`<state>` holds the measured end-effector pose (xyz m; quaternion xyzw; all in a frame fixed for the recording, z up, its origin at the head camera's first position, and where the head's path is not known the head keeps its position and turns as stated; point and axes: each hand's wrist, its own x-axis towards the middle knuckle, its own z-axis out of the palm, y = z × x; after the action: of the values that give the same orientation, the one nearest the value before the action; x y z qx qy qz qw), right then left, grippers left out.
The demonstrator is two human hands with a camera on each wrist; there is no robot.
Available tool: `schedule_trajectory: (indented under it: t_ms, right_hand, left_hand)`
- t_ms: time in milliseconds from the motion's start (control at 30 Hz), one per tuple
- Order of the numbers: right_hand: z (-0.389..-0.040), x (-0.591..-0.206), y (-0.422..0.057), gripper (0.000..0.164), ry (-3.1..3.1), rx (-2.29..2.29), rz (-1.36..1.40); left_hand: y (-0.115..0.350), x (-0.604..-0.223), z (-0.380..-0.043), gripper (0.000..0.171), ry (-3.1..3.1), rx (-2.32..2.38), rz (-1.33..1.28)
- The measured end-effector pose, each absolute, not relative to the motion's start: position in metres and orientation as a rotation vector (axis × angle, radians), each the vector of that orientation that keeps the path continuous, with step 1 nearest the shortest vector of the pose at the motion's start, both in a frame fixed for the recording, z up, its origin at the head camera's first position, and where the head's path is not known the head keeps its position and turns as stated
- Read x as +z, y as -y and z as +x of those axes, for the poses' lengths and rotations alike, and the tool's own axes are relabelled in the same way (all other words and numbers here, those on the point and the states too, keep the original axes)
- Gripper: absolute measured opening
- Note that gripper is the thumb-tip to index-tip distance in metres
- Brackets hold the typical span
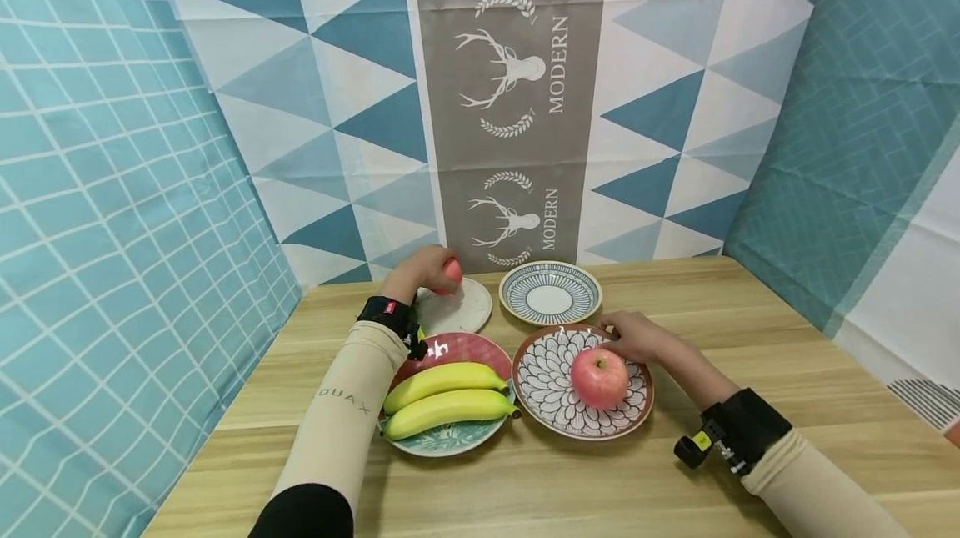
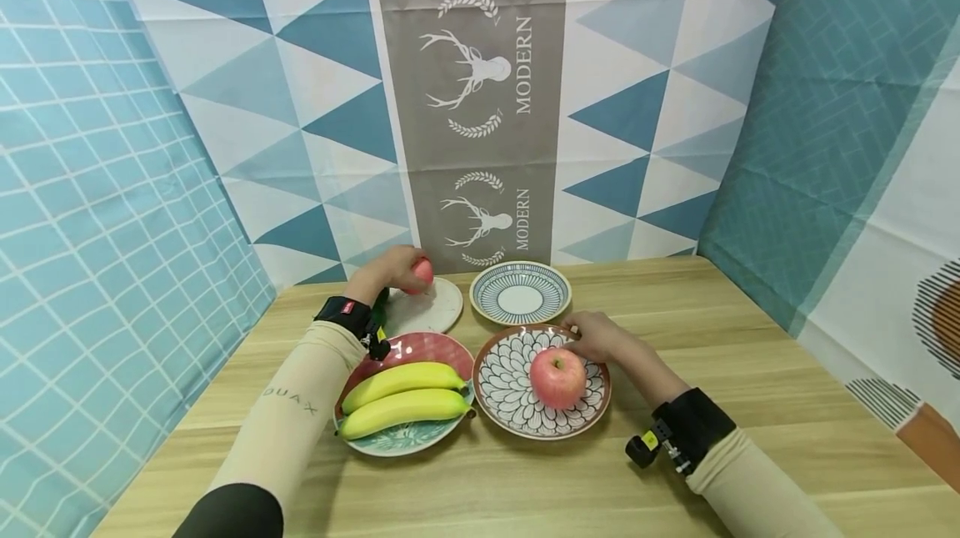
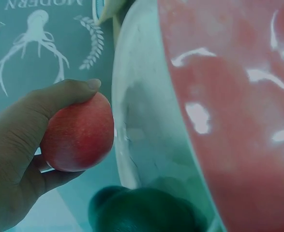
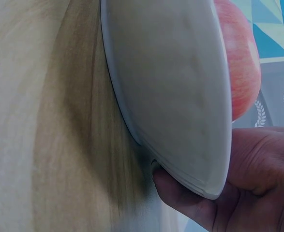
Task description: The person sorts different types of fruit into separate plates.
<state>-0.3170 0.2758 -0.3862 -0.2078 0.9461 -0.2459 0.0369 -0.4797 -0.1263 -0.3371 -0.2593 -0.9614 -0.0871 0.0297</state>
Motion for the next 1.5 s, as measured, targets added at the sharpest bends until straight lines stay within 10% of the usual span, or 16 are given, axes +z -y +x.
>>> schedule_trajectory:
  t_ms: [1500]
  right_hand:
    - [-0.320, -0.388, -0.275, 0.012, -2.880, -0.768, -0.611]
  left_hand:
    - [0.061, -0.278, -0.385, 0.059, 2.709, -0.335, -1.017]
